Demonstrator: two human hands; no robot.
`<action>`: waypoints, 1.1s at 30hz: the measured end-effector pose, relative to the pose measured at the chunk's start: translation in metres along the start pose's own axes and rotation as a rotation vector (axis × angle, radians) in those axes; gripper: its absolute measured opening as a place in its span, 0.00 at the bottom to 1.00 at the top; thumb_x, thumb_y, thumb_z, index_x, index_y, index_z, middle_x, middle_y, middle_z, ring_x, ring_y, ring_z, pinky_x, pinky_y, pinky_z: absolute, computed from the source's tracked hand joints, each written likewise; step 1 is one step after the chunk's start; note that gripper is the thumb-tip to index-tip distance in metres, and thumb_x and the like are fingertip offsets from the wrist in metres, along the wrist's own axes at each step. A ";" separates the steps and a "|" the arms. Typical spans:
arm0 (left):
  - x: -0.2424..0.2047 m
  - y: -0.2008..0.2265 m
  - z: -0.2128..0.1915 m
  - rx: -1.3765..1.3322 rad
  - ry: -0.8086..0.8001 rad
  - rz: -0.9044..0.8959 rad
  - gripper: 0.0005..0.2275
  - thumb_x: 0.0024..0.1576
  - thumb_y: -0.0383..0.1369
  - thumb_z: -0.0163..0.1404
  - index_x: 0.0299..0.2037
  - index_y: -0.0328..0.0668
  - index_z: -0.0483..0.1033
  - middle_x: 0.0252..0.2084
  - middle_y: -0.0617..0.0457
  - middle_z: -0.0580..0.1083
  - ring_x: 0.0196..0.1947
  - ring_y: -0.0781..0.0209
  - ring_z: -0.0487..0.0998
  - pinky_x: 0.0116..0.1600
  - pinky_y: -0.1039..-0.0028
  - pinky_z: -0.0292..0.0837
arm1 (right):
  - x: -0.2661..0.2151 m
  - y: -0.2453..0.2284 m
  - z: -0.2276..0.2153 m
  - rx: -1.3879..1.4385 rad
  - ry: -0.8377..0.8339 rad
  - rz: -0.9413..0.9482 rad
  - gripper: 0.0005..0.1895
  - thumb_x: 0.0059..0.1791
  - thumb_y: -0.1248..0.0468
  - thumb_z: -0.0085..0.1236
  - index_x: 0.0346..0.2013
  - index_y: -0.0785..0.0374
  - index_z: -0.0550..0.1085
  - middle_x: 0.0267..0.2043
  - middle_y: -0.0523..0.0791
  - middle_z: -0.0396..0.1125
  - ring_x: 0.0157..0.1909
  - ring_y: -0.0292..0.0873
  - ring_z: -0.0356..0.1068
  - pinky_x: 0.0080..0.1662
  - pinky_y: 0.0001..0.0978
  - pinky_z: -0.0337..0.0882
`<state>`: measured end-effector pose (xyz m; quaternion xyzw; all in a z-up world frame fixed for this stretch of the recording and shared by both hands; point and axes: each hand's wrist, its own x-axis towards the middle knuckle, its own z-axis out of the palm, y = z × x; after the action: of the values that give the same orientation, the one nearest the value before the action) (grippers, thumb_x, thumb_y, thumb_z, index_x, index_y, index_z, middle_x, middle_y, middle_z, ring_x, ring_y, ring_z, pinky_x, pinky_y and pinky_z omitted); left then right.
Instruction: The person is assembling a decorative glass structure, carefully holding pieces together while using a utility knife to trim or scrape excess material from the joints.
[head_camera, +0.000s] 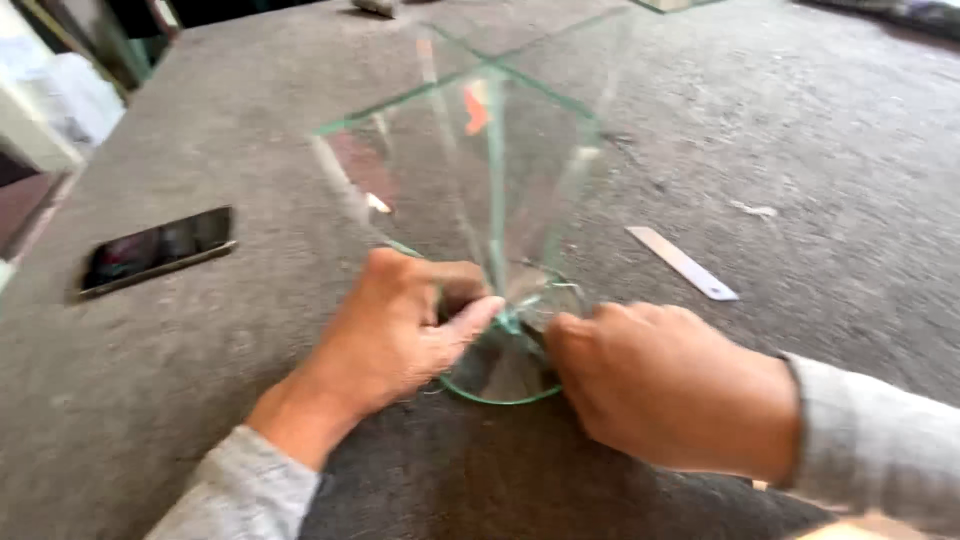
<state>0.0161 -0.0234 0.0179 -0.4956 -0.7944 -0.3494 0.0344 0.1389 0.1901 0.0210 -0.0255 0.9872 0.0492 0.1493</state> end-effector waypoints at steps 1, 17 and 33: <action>0.000 0.000 0.001 0.058 0.021 -0.009 0.15 0.64 0.34 0.62 0.22 0.50 0.77 0.17 0.64 0.63 0.21 0.74 0.59 0.28 0.70 0.56 | -0.001 0.000 0.003 0.026 0.050 -0.056 0.09 0.60 0.53 0.44 0.43 0.53 0.69 0.35 0.49 0.77 0.38 0.64 0.81 0.41 0.64 0.79; 0.001 -0.020 -0.028 -0.172 -0.101 -0.142 0.08 0.60 0.38 0.64 0.34 0.47 0.93 0.34 0.63 0.91 0.34 0.78 0.87 0.43 0.79 0.79 | 0.022 0.048 0.006 -0.222 0.415 -0.236 0.06 0.60 0.49 0.50 0.44 0.42 0.66 0.33 0.36 0.71 0.33 0.50 0.80 0.28 0.58 0.76; -0.001 -0.017 -0.025 -0.124 -0.063 -0.110 0.07 0.60 0.37 0.65 0.32 0.49 0.91 0.33 0.66 0.89 0.34 0.79 0.86 0.44 0.80 0.79 | 0.019 0.035 0.021 -0.392 0.490 -0.267 0.03 0.58 0.57 0.48 0.46 0.45 0.66 0.31 0.38 0.69 0.30 0.48 0.79 0.35 0.52 0.80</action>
<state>-0.0046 -0.0432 0.0270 -0.4634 -0.7979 -0.3834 -0.0407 0.1242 0.2265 -0.0012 -0.1936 0.9536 0.2103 -0.0949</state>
